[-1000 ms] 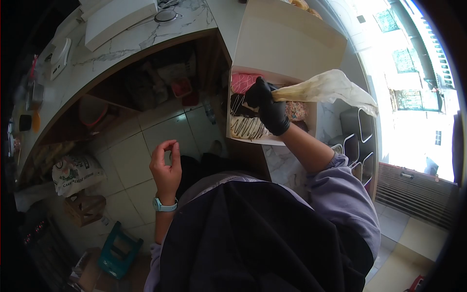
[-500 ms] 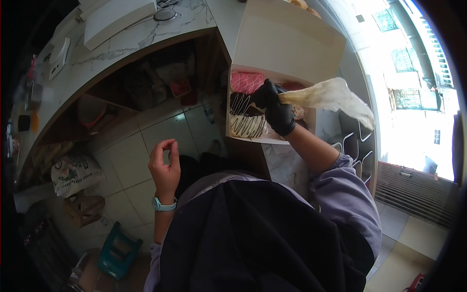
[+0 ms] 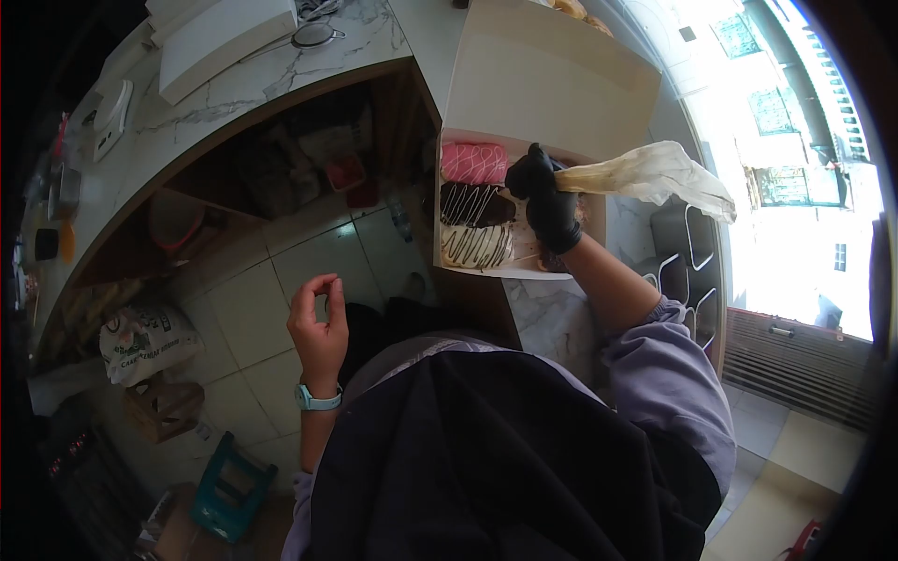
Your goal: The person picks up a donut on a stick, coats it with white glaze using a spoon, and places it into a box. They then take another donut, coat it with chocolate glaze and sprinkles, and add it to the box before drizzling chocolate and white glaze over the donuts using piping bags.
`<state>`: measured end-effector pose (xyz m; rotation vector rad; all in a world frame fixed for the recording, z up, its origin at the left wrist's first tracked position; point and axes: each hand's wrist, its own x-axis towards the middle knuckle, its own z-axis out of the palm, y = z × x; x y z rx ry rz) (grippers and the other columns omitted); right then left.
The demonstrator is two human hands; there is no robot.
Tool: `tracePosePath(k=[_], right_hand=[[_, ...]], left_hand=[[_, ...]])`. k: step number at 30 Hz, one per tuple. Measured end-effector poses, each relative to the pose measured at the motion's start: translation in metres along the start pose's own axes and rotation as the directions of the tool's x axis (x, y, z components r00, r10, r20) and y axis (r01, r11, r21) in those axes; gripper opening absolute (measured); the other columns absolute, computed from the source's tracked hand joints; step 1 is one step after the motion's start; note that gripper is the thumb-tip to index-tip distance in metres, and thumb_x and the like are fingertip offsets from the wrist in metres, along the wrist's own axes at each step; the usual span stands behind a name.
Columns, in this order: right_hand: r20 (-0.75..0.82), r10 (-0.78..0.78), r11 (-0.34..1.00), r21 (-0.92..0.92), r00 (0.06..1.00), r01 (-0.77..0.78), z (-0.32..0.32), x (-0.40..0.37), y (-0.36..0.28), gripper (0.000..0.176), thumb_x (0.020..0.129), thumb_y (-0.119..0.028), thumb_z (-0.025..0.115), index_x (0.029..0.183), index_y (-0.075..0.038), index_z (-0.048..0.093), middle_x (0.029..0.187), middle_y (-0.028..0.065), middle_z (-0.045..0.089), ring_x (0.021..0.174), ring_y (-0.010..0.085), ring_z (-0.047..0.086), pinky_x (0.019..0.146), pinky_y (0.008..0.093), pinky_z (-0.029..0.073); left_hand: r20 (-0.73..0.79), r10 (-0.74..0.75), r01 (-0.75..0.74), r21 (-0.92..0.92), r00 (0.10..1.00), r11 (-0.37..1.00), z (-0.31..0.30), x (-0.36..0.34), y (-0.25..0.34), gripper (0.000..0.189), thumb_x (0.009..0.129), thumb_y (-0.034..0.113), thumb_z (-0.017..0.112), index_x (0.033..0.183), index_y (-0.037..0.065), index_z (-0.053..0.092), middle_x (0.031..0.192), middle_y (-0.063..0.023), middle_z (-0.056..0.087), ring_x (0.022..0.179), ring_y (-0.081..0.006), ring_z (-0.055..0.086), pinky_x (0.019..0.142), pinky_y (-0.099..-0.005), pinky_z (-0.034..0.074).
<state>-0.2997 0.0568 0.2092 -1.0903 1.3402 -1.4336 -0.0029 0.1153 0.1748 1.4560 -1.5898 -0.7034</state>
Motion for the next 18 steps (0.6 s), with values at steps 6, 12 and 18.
tracePosePath(k=[6, 12, 18], right_hand=[[0.001, 0.007, 0.998, 0.069, 1.000, -0.007, 0.000, -0.008, 0.001, 0.039, 0.093, -0.027, 0.043, 0.061, -0.006, 0.047, 0.055, 0.0006, 0.045, 0.050, 0.0084, 0.039, 0.049, 0.0247, 0.033], [-0.023, 0.022, 1.000, 0.013, 0.999, -0.022, -0.007, -0.011, 0.002, 0.040, 0.094, -0.027, 0.041, 0.061, -0.004, 0.046, 0.056, 0.0009, 0.047, 0.050, 0.0084, 0.040, 0.051, 0.0247, 0.035], [-0.096, -0.031, 0.998, -0.062, 0.995, 0.025, -0.017, 0.001, -0.001, 0.038, 0.093, -0.025, 0.043, 0.062, -0.005, 0.046, 0.056, 0.0001, 0.046, 0.051, 0.0083, 0.039, 0.051, 0.0246, 0.034]], left_hand=[[-0.001, -0.010, 0.010, -0.013, 1.000, 1.000, 0.000, -0.001, -0.003, 0.008, 0.083, 0.008, 0.058, 0.087, 0.001, 0.059, 0.079, -0.0089, 0.061, 0.072, -0.0182, 0.060, 0.065, -0.0286, 0.046], [0.005, 0.001, -0.001, 0.003, 1.000, 1.000, 0.001, -0.001, -0.004, 0.009, 0.083, 0.008, 0.058, 0.087, 0.001, 0.059, 0.079, -0.0088, 0.061, 0.071, -0.0180, 0.060, 0.065, -0.0285, 0.046], [0.013, 0.004, -0.004, 0.001, 1.000, 1.000, 0.001, -0.002, -0.002, 0.009, 0.083, 0.009, 0.058, 0.087, 0.001, 0.059, 0.078, -0.0088, 0.061, 0.071, -0.0179, 0.060, 0.065, -0.0287, 0.046]])
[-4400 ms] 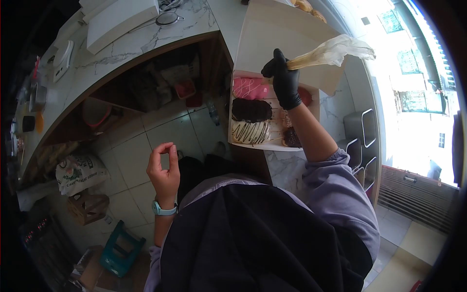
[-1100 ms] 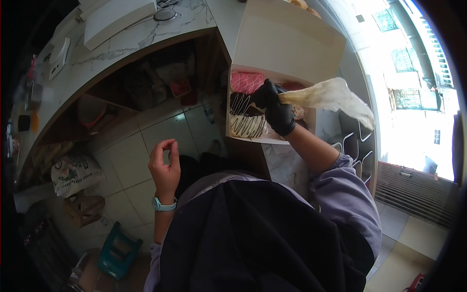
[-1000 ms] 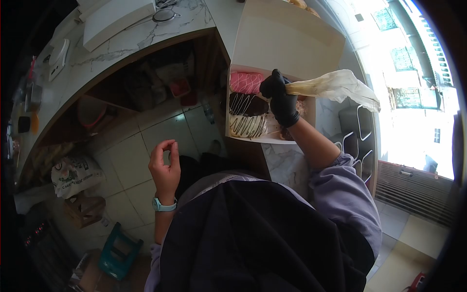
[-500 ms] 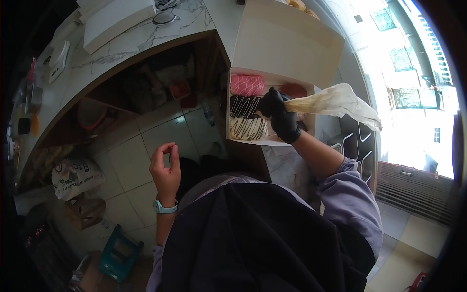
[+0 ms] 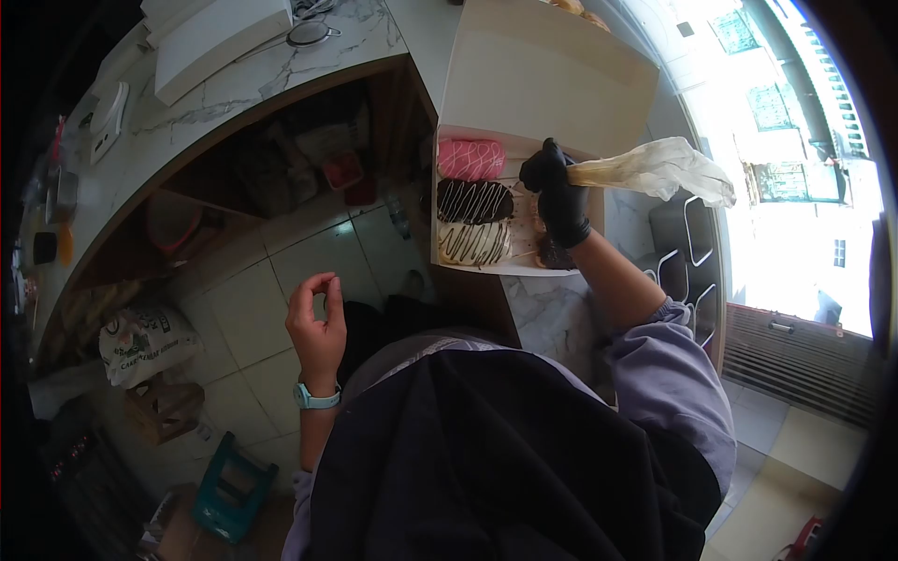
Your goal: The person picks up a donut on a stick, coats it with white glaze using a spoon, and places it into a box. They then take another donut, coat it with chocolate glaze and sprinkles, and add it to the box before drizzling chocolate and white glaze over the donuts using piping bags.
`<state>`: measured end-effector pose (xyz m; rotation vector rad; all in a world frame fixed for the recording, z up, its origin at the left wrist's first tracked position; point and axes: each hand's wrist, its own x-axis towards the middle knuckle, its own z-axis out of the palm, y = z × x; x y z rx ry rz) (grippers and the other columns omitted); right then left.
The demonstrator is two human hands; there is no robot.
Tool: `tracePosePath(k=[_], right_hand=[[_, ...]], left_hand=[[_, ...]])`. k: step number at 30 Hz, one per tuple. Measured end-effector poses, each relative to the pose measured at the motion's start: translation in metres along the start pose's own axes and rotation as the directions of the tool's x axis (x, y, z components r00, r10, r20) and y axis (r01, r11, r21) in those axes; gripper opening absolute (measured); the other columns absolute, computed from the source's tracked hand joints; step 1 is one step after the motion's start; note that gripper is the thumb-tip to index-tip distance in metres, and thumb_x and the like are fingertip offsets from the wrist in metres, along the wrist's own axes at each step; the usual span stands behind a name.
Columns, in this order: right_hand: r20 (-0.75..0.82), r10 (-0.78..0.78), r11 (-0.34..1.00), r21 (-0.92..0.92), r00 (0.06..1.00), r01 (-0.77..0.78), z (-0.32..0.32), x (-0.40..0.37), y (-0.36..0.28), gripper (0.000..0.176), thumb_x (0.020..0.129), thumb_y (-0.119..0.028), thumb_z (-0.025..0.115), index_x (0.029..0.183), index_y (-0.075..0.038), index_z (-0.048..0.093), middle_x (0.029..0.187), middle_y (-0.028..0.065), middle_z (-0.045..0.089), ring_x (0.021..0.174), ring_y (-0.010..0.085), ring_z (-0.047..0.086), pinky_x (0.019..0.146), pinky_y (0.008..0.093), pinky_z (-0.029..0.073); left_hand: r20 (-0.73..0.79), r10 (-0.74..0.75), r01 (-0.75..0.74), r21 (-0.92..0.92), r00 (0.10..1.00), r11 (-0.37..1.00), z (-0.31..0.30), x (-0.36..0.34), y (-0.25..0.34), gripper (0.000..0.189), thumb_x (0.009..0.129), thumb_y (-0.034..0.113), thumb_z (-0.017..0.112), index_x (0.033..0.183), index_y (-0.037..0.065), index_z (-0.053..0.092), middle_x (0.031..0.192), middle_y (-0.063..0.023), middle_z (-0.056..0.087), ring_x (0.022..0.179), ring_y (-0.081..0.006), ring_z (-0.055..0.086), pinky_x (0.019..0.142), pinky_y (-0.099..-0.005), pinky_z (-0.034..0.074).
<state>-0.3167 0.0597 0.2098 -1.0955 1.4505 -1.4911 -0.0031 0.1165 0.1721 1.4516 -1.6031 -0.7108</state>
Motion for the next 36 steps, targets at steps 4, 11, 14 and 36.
tracePosePath(k=[4, 11, 14, 36], right_hand=[[0.061, 0.068, 0.992, 0.098, 0.996, -0.074, 0.002, -0.014, 0.008, 0.038, 0.093, -0.025, 0.043, 0.060, -0.005, 0.045, 0.055, -0.0003, 0.045, 0.051, 0.0081, 0.038, 0.050, 0.0245, 0.033], [0.025, 0.024, 0.993, 0.114, 0.999, -0.026, -0.007, -0.003, 0.011, 0.036, 0.092, -0.025, 0.046, 0.061, -0.006, 0.044, 0.055, -0.0011, 0.042, 0.050, 0.0076, 0.036, 0.048, 0.0244, 0.032], [0.025, 0.094, 0.987, 0.131, 0.995, -0.096, -0.002, -0.017, 0.012, 0.037, 0.092, -0.025, 0.047, 0.059, -0.007, 0.044, 0.055, -0.0009, 0.043, 0.050, 0.0078, 0.037, 0.048, 0.0245, 0.032], [-0.416, -0.093, 0.985, 0.093, 0.904, 0.144, -0.063, 0.035, -0.025, 0.039, 0.087, -0.024, 0.053, 0.054, -0.005, 0.050, 0.048, 0.0064, 0.050, 0.045, 0.0145, 0.049, 0.048, 0.0266, 0.041]], left_hand=[[-0.002, 0.001, -0.001, 0.015, 1.000, 1.000, 0.000, 0.000, -0.001, 0.008, 0.083, 0.008, 0.058, 0.087, 0.001, 0.059, 0.079, -0.0088, 0.061, 0.071, -0.0178, 0.060, 0.065, -0.0286, 0.046], [-0.002, 0.012, -0.012, 0.012, 1.000, 1.000, 0.000, 0.002, -0.001, 0.008, 0.083, 0.008, 0.058, 0.087, 0.001, 0.058, 0.078, -0.0089, 0.061, 0.070, -0.0178, 0.060, 0.064, -0.0287, 0.046], [-0.003, 0.007, -0.007, 0.011, 1.000, 1.000, 0.000, 0.002, -0.001, 0.008, 0.083, 0.008, 0.058, 0.087, 0.001, 0.058, 0.078, -0.0089, 0.061, 0.070, -0.0179, 0.060, 0.064, -0.0286, 0.046], [0.107, 0.090, -0.091, 0.005, 0.990, 0.996, -0.021, 0.033, -0.005, 0.012, 0.084, 0.012, 0.058, 0.087, 0.001, 0.059, 0.080, -0.0093, 0.062, 0.075, -0.0189, 0.059, 0.069, -0.0301, 0.045]])
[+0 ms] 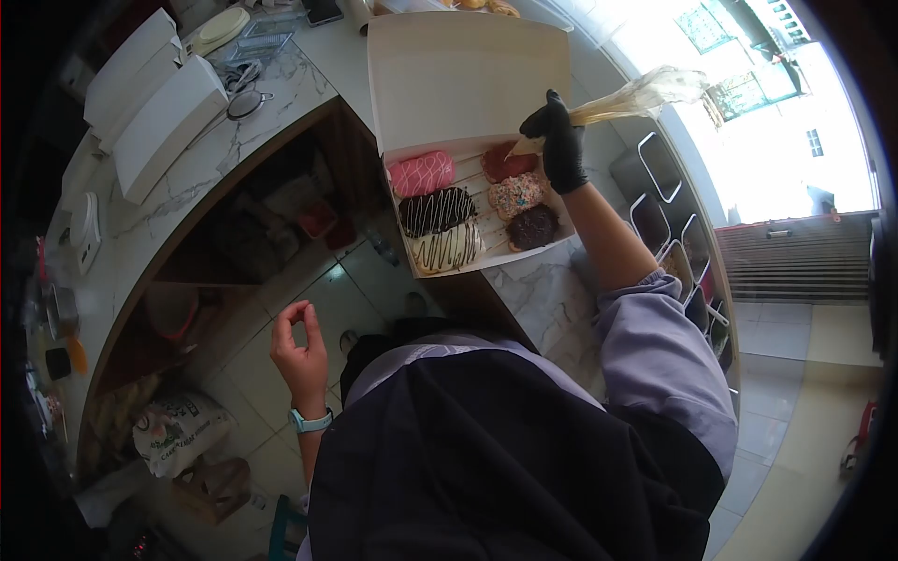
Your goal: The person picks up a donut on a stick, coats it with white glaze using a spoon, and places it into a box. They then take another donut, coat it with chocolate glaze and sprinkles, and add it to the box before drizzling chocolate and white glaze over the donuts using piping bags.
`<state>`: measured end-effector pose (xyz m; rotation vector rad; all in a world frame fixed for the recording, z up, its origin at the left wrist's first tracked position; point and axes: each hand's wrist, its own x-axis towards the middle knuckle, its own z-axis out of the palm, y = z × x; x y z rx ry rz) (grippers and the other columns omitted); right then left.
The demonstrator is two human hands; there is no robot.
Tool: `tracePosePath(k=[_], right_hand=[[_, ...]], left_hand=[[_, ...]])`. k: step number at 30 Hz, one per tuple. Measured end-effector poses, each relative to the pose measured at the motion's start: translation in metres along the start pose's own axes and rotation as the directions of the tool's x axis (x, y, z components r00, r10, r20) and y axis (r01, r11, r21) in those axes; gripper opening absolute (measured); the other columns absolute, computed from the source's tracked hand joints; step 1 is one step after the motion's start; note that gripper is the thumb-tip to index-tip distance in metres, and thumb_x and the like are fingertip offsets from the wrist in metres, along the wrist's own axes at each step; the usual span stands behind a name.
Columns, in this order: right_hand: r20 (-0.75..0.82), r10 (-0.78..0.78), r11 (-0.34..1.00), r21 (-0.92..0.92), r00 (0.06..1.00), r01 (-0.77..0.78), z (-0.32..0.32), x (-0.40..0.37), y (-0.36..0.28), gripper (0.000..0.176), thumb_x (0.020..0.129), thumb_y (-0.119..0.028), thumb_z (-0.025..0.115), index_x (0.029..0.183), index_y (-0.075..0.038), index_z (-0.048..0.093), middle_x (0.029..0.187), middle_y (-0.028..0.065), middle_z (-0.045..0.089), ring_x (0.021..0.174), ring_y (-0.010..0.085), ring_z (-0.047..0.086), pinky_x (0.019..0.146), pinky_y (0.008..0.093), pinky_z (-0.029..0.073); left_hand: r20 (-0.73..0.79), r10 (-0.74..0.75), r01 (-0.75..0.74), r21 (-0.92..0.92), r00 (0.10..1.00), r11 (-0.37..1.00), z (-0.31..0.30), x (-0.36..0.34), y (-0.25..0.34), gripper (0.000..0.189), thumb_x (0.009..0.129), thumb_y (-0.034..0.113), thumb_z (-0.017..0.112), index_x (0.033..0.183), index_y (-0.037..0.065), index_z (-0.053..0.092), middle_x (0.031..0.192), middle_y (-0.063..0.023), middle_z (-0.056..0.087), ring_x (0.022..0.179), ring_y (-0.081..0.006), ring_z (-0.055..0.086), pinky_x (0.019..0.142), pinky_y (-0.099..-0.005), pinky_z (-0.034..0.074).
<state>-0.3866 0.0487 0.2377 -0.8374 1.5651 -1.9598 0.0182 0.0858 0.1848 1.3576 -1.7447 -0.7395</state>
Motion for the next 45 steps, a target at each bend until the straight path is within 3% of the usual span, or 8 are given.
tracePosePath(k=[10, 13, 16, 20, 33, 37, 42, 45], right_hand=[[0.121, 0.100, 0.993, -0.077, 0.988, -0.091, 0.016, 0.000, 0.041, 0.041, 0.089, -0.024, 0.049, 0.052, -0.006, 0.046, 0.048, 0.0042, 0.048, 0.043, 0.0115, 0.042, 0.045, 0.0258, 0.035], [0.040, 0.028, 0.987, -0.161, 0.999, -0.021, 0.011, 0.018, 0.042, 0.042, 0.089, -0.024, 0.049, 0.052, -0.006, 0.045, 0.047, 0.0035, 0.047, 0.042, 0.0109, 0.041, 0.044, 0.0257, 0.035], [0.092, 0.055, 0.992, -0.118, 0.994, -0.044, 0.005, 0.020, 0.042, 0.041, 0.089, -0.024, 0.049, 0.052, -0.006, 0.045, 0.047, 0.0032, 0.046, 0.042, 0.0104, 0.041, 0.044, 0.0256, 0.034], [0.181, 0.131, 0.964, -0.251, 0.975, -0.083, 0.008, -0.016, 0.036, 0.044, 0.091, -0.028, 0.044, 0.053, -0.006, 0.045, 0.048, 0.0037, 0.044, 0.044, 0.0119, 0.040, 0.047, 0.0261, 0.034], [0.125, 0.190, 0.973, -0.158, 0.974, -0.170, -0.001, -0.003, 0.025, 0.042, 0.091, -0.027, 0.044, 0.055, -0.006, 0.044, 0.050, 0.0023, 0.042, 0.047, 0.0110, 0.039, 0.048, 0.0245, 0.033], [0.106, 0.062, 0.970, -0.239, 0.992, -0.035, -0.014, 0.027, 0.026, 0.042, 0.092, -0.028, 0.044, 0.056, -0.006, 0.044, 0.050, 0.0024, 0.043, 0.047, 0.0107, 0.041, 0.048, 0.0244, 0.034], [0.214, 0.198, 0.979, -0.100, 0.957, -0.180, -0.019, -0.009, 0.026, 0.040, 0.091, -0.027, 0.045, 0.058, -0.006, 0.046, 0.051, 0.0022, 0.045, 0.048, 0.0109, 0.042, 0.048, 0.0246, 0.035], [0.099, 0.101, 0.978, -0.192, 0.990, -0.081, -0.021, 0.016, 0.020, 0.039, 0.091, -0.026, 0.046, 0.058, -0.006, 0.046, 0.051, 0.0022, 0.045, 0.047, 0.0107, 0.042, 0.048, 0.0248, 0.035]], left_hand=[[0.005, -0.036, 0.036, 0.019, 0.999, 0.999, 0.011, 0.004, 0.001, 0.012, 0.084, 0.011, 0.057, 0.088, 0.000, 0.059, 0.080, -0.0096, 0.061, 0.074, -0.0194, 0.058, 0.068, -0.0304, 0.045], [0.007, -0.051, 0.051, 0.015, 0.999, 0.999, 0.016, 0.003, 0.001, 0.011, 0.083, 0.011, 0.058, 0.088, 0.000, 0.059, 0.080, -0.0098, 0.061, 0.074, -0.0196, 0.058, 0.068, -0.0303, 0.045], [-0.016, -0.050, 0.050, 0.014, 0.999, 0.999, 0.022, 0.001, 0.000, 0.013, 0.084, 0.014, 0.058, 0.087, 0.001, 0.059, 0.076, -0.0073, 0.060, 0.070, -0.0158, 0.054, 0.067, -0.0279, 0.043], [-0.012, -0.075, 0.076, 0.025, 0.997, 0.997, 0.026, 0.001, -0.003, 0.012, 0.084, 0.012, 0.058, 0.087, 0.000, 0.059, 0.077, -0.0082, 0.060, 0.072, -0.0169, 0.056, 0.068, -0.0287, 0.044], [0.005, -0.105, 0.105, 0.036, 0.994, 0.994, 0.039, -0.001, -0.003, 0.011, 0.084, 0.011, 0.057, 0.087, 0.000, 0.059, 0.080, -0.0096, 0.061, 0.074, -0.0190, 0.059, 0.068, -0.0302, 0.045], [0.024, -0.096, 0.095, 0.045, 0.995, 0.994, 0.041, -0.001, 0.000, 0.012, 0.084, 0.011, 0.057, 0.087, 0.000, 0.058, 0.080, -0.0096, 0.061, 0.074, -0.0191, 0.058, 0.068, -0.0302, 0.045], [0.027, -0.093, 0.091, 0.061, 0.995, 0.994, 0.043, 0.002, 0.001, 0.011, 0.083, 0.011, 0.057, 0.087, 0.000, 0.058, 0.080, -0.0096, 0.061, 0.074, -0.0192, 0.058, 0.068, -0.0301, 0.045], [0.050, -0.085, 0.082, 0.052, 0.995, 0.995, 0.045, 0.000, 0.003, 0.011, 0.083, 0.011, 0.058, 0.087, 0.000, 0.058, 0.080, -0.0096, 0.061, 0.073, -0.0190, 0.058, 0.067, -0.0300, 0.045]])
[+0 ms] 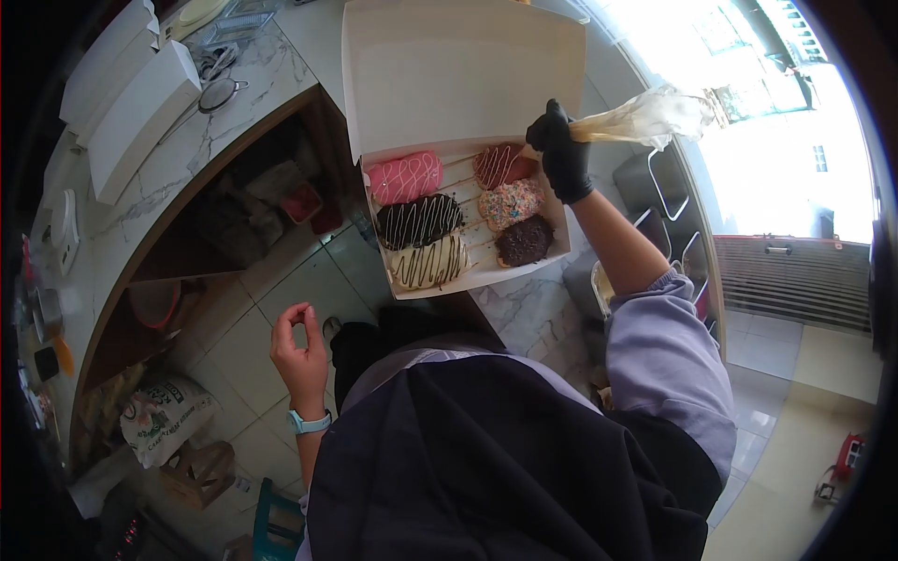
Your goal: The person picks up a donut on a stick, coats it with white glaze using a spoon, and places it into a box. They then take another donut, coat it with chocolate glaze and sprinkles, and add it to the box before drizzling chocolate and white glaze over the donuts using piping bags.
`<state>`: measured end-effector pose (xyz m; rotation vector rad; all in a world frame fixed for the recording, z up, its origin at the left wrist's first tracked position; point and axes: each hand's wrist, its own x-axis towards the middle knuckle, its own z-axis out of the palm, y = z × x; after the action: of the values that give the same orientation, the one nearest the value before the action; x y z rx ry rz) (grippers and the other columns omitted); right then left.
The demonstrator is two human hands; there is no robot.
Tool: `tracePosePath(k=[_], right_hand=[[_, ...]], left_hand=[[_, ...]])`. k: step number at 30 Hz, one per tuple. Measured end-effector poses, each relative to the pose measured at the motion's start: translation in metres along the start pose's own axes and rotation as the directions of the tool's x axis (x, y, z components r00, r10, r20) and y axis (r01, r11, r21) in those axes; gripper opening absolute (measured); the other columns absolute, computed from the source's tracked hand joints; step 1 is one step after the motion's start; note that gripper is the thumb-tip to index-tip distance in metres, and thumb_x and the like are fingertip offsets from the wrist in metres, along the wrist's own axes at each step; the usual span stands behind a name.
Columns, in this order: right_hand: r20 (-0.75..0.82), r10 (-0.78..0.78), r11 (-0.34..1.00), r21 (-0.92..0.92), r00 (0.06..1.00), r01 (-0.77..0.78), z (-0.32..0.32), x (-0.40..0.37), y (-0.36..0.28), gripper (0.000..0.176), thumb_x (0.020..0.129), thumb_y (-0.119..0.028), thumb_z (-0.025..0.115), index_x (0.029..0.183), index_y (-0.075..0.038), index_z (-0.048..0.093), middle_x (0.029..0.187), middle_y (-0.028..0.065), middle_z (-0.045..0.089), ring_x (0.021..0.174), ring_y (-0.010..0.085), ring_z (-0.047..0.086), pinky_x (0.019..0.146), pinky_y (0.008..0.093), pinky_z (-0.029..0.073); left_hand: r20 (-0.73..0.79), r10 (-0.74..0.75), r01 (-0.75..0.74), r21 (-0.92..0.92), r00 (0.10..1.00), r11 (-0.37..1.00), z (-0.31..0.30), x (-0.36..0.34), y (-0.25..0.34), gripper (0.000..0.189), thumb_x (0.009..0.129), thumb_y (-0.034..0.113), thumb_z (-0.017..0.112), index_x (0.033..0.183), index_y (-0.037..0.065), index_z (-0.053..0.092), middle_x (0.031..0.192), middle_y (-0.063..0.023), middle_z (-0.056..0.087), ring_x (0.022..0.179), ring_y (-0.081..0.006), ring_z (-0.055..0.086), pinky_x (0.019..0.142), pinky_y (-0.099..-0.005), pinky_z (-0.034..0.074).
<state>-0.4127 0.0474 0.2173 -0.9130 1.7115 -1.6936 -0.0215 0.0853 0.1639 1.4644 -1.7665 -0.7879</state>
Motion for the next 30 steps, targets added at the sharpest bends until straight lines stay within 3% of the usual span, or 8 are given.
tracePosePath(k=[1, 4, 7, 11, 18, 23, 26, 30], right_hand=[[0.008, -0.070, 0.998, -0.010, 0.998, 0.070, -0.004, 0.010, 0.002, 0.038, 0.091, -0.025, 0.046, 0.058, -0.006, 0.046, 0.052, 0.0022, 0.045, 0.047, 0.0103, 0.042, 0.048, 0.0245, 0.035], [-0.002, -0.033, 0.999, 0.036, 0.999, 0.033, -0.008, 0.009, 0.004, 0.039, 0.091, -0.026, 0.045, 0.058, -0.006, 0.047, 0.052, 0.0023, 0.046, 0.047, 0.0100, 0.042, 0.048, 0.0240, 0.034], [0.068, 0.011, 0.998, -0.066, 0.998, -0.006, -0.006, -0.017, 0.007, 0.040, 0.092, -0.027, 0.045, 0.058, -0.006, 0.046, 0.052, 0.0023, 0.046, 0.047, 0.0099, 0.041, 0.049, 0.0238, 0.034], [-0.001, -0.058, 0.997, -0.053, 0.998, 0.058, -0.017, 0.011, 0.007, 0.039, 0.092, -0.026, 0.043, 0.059, -0.006, 0.047, 0.053, 0.0021, 0.046, 0.048, 0.0095, 0.040, 0.048, 0.0237, 0.034], [0.019, 0.008, 0.997, -0.074, 1.000, -0.007, -0.018, -0.011, 0.012, 0.039, 0.092, -0.026, 0.043, 0.058, -0.007, 0.046, 0.052, 0.0015, 0.045, 0.048, 0.0091, 0.040, 0.047, 0.0239, 0.033], [-0.032, -0.054, 0.999, -0.006, 0.998, 0.054, -0.034, 0.016, 0.011, 0.040, 0.092, -0.028, 0.045, 0.057, -0.007, 0.045, 0.052, 0.0007, 0.044, 0.047, 0.0081, 0.041, 0.046, 0.0231, 0.033], [-0.018, 0.022, 0.999, -0.039, 1.000, -0.023, -0.028, -0.007, 0.014, 0.040, 0.092, -0.028, 0.045, 0.057, -0.007, 0.044, 0.052, 0.0005, 0.043, 0.048, 0.0084, 0.039, 0.047, 0.0233, 0.033], [-0.045, -0.044, 0.997, -0.058, 0.998, 0.041, -0.038, 0.008, 0.025, 0.038, 0.092, -0.029, 0.046, 0.060, -0.007, 0.046, 0.053, 0.0003, 0.044, 0.047, 0.0076, 0.041, 0.046, 0.0221, 0.033]], left_hand=[[0.002, 0.008, -0.008, -0.006, 1.000, 1.000, 0.000, 0.001, 0.001, 0.011, 0.083, 0.011, 0.058, 0.087, 0.000, 0.058, 0.080, -0.0096, 0.061, 0.073, -0.0189, 0.058, 0.067, -0.0299, 0.045], [-0.010, 0.016, -0.016, 0.006, 1.000, 1.000, 0.001, 0.000, 0.005, 0.011, 0.083, 0.010, 0.058, 0.087, 0.000, 0.058, 0.080, -0.0096, 0.061, 0.073, -0.0190, 0.058, 0.067, -0.0299, 0.045], [-0.015, -0.002, 0.002, 0.015, 1.000, 1.000, 0.002, -0.002, 0.003, 0.010, 0.083, 0.010, 0.058, 0.087, 0.000, 0.058, 0.079, -0.0097, 0.061, 0.073, -0.0191, 0.058, 0.067, -0.0303, 0.045], [0.014, -0.004, 0.004, 0.001, 1.000, 1.000, 0.006, -0.006, 0.000, 0.010, 0.083, 0.009, 0.058, 0.088, 0.001, 0.058, 0.079, -0.0096, 0.061, 0.074, -0.0195, 0.058, 0.068, -0.0307, 0.045], [0.001, -0.003, 0.003, 0.014, 1.000, 1.000, 0.007, -0.005, 0.003, 0.010, 0.083, 0.009, 0.058, 0.088, 0.001, 0.058, 0.080, -0.0096, 0.061, 0.074, -0.0200, 0.058, 0.068, -0.0310, 0.045], [0.026, 0.009, -0.009, 0.010, 1.000, 1.000, 0.010, -0.005, 0.005, 0.010, 0.083, 0.009, 0.058, 0.088, 0.001, 0.058, 0.080, -0.0096, 0.061, 0.074, -0.0197, 0.058, 0.068, -0.0308, 0.045], [0.017, 0.010, -0.011, 0.020, 1.000, 1.000, 0.009, -0.004, 0.006, 0.010, 0.083, 0.009, 0.058, 0.088, 0.001, 0.058, 0.080, -0.0098, 0.060, 0.074, -0.0198, 0.058, 0.068, -0.0306, 0.045], [0.047, 0.020, -0.021, 0.016, 0.999, 1.000, 0.011, -0.002, 0.005, 0.010, 0.083, 0.009, 0.058, 0.088, 0.000, 0.058, 0.080, -0.0101, 0.060, 0.073, -0.0200, 0.058, 0.067, -0.0306, 0.045]])
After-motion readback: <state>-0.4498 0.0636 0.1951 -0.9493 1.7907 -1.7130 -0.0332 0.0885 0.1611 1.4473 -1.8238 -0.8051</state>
